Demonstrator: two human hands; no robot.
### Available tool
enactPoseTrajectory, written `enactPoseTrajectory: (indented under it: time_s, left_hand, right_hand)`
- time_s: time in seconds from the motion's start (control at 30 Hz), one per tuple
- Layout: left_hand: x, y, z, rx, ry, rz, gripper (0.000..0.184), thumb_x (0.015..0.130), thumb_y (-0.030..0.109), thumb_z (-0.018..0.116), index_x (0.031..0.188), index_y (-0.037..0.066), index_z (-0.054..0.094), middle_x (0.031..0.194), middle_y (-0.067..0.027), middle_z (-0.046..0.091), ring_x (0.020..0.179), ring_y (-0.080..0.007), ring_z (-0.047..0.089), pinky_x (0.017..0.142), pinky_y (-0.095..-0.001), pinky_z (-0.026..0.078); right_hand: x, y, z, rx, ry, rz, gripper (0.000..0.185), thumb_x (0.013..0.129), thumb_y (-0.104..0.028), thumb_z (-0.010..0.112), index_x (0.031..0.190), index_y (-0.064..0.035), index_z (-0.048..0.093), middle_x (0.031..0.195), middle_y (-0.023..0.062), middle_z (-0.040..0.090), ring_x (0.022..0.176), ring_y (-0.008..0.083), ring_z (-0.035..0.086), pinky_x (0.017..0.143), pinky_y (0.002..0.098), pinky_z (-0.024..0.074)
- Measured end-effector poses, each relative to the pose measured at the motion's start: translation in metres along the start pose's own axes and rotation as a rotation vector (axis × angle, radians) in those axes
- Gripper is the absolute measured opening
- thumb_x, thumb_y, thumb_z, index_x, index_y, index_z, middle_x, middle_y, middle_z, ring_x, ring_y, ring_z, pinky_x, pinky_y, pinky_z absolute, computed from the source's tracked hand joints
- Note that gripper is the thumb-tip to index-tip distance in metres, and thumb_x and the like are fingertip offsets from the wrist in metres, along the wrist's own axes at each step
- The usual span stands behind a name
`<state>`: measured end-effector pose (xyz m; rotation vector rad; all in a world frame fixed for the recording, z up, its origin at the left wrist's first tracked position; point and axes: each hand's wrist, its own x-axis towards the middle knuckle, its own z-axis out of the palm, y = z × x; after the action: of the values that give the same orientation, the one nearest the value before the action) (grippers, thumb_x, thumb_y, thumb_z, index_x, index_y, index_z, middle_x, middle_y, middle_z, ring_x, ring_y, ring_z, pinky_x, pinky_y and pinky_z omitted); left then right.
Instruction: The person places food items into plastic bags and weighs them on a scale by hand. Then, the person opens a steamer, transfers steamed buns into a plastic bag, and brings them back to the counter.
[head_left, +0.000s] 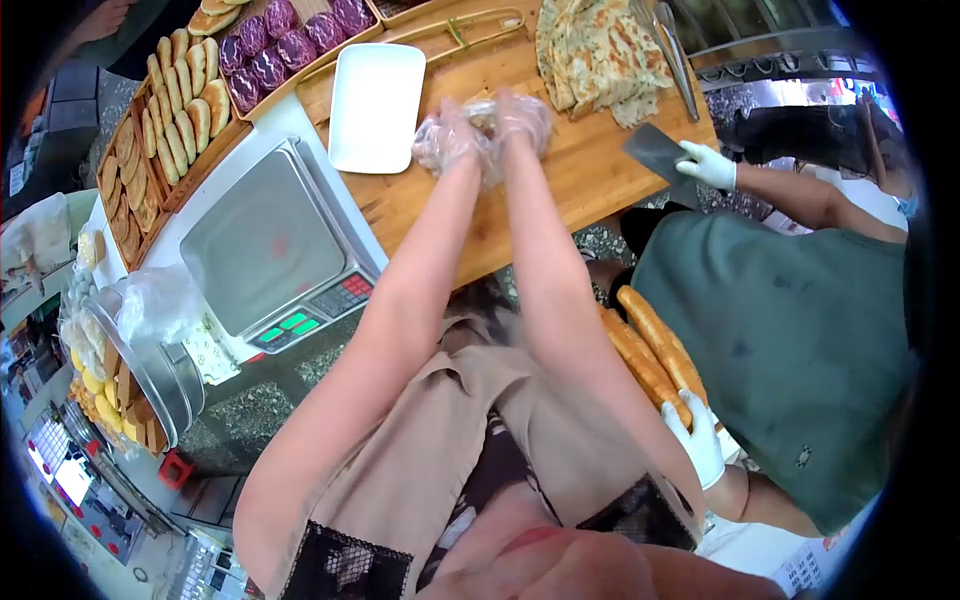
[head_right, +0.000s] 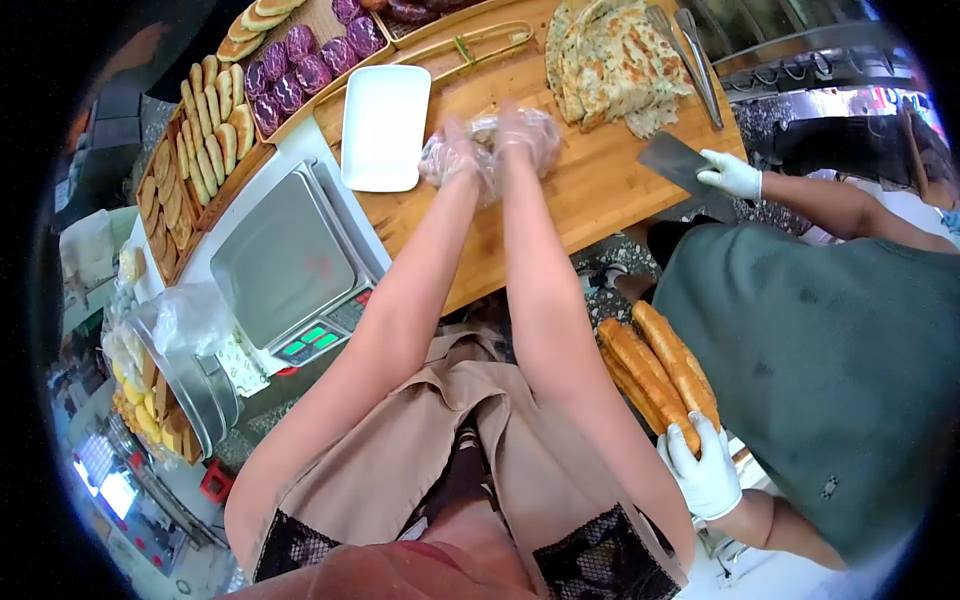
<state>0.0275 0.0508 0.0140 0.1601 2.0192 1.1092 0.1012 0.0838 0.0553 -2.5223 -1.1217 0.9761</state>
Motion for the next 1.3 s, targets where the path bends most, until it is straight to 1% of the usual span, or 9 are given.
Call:
enactPoseTrajectory:
  time_s: [0.1, 0.2, 0.33, 0.47, 0.63, 0.73, 0.9, 0.97, 1.3]
  left_hand:
    - [-0.011, 0.046, 0.007, 0.406, 0.112, -0.095, 0.069, 0.074, 0.058, 0.058, 0.117, 0.004, 0.052, 0.129, -0.0165, 0.038, 0.117, -0.0348, 0.041, 0.098, -0.0443, 0.034]
    - [0.046, 0.018, 0.027, 0.741, -0.24, 0.308, 0.046, 0.079, 0.043, 0.052, 0.106, 0.006, 0.059, 0.111, -0.0165, 0.054, 0.105, -0.0344, 0.049, 0.09, -0.0446, 0.04]
    - [-0.021, 0.069, -0.027, -0.078, -0.775, 0.063, 0.033, 0.081, 0.031, 0.052, 0.097, 0.003, 0.059, 0.097, -0.0161, 0.061, 0.082, -0.0284, 0.06, 0.073, -0.0371, 0.048]
    - [-0.029, 0.057, -0.04, -0.23, -0.771, 0.282, 0.031, 0.08, 0.031, 0.055, 0.095, 0.004, 0.059, 0.095, -0.0165, 0.061, 0.083, -0.0256, 0.061, 0.07, -0.0351, 0.048]
    - [-0.059, 0.034, -0.112, 0.792, -0.993, 1.448, 0.028, 0.072, 0.027, 0.062, 0.093, 0.009, 0.061, 0.091, -0.0113, 0.06, 0.089, -0.0304, 0.056, 0.083, -0.0409, 0.042]
    - [-0.074, -0.01, -0.129, 0.77, -0.763, 1.4, 0.023, 0.071, 0.024, 0.061, 0.089, 0.009, 0.062, 0.09, -0.01, 0.06, 0.093, -0.0321, 0.054, 0.087, -0.0434, 0.039]
    - [-0.083, 0.002, -0.166, 0.404, -0.693, 1.219, 0.011, 0.076, 0.016, 0.059, 0.081, 0.007, 0.062, 0.084, -0.0091, 0.062, 0.084, -0.0264, 0.059, 0.08, -0.0401, 0.044]
    - [-0.106, 0.033, -0.196, -0.109, -0.542, 0.401, 0.012, 0.082, 0.013, 0.058, 0.077, 0.003, 0.061, 0.079, -0.006, 0.063, 0.076, -0.0165, 0.059, 0.075, -0.0329, 0.046]
    - [-0.145, 0.087, -0.297, -0.389, -0.602, 0.454, 0.014, 0.091, 0.01, 0.052, 0.082, 0.001, 0.058, 0.071, -0.0047, 0.058, 0.066, -0.0096, 0.053, 0.065, -0.0244, 0.045]
  right_hand:
    - [0.027, -0.018, 0.02, -0.166, 0.074, -0.041, 0.055, 0.075, -0.05, 0.058, 0.109, -0.0072, 0.063, 0.105, 0.0137, 0.064, 0.102, 0.0296, 0.059, 0.088, 0.0396, 0.046]
    - [0.04, -0.012, 0.021, -0.321, -0.129, -0.377, 0.048, 0.074, -0.044, 0.062, 0.105, -0.007, 0.063, 0.105, 0.0121, 0.063, 0.097, 0.0253, 0.06, 0.083, 0.0378, 0.0476]
    - [0.002, 0.004, -0.002, 0.755, -0.523, -0.156, 0.035, 0.074, -0.027, 0.065, 0.104, -0.0109, 0.06, 0.099, 0.0058, 0.062, 0.085, 0.0201, 0.06, 0.072, 0.0337, 0.0483]
    - [-0.043, 0.015, -0.027, 1.388, -0.71, -0.144, 0.034, 0.075, -0.019, 0.064, 0.106, -0.0055, 0.057, 0.095, 0.003, 0.06, 0.082, 0.0148, 0.058, 0.065, 0.0299, 0.048]
    - [-0.104, 0.074, -0.033, 1.239, -0.462, -0.226, 0.024, 0.081, -0.018, 0.061, 0.098, -0.0008, 0.061, 0.089, 0.0031, 0.062, 0.077, 0.0148, 0.059, 0.06, 0.0297, 0.0471]
    - [-0.122, 0.111, -0.026, 0.512, -0.087, -0.166, 0.035, 0.084, -0.031, 0.061, 0.083, 0.0041, 0.062, 0.071, 0.0116, 0.063, 0.063, 0.022, 0.059, 0.061, 0.0357, 0.0455]
    - [-0.128, 0.141, -0.039, 0.269, 0.068, -0.354, 0.03, 0.081, -0.028, 0.065, 0.088, 0.0007, 0.066, 0.067, 0.0083, 0.063, 0.063, 0.0095, 0.054, 0.06, 0.0307, 0.0454]
    - [-0.138, 0.139, -0.065, 0.161, 0.01, -0.341, 0.03, 0.081, -0.028, 0.064, 0.089, 0.0013, 0.065, 0.067, 0.0064, 0.062, 0.062, 0.0086, 0.052, 0.059, 0.0293, 0.0449]
    - [-0.205, 0.076, -0.083, 0.659, 0.154, -0.843, 0.006, 0.085, -0.003, 0.055, 0.087, 0.002, 0.059, 0.08, 0.0007, 0.055, 0.074, 0.0067, 0.049, 0.065, 0.022, 0.0413]
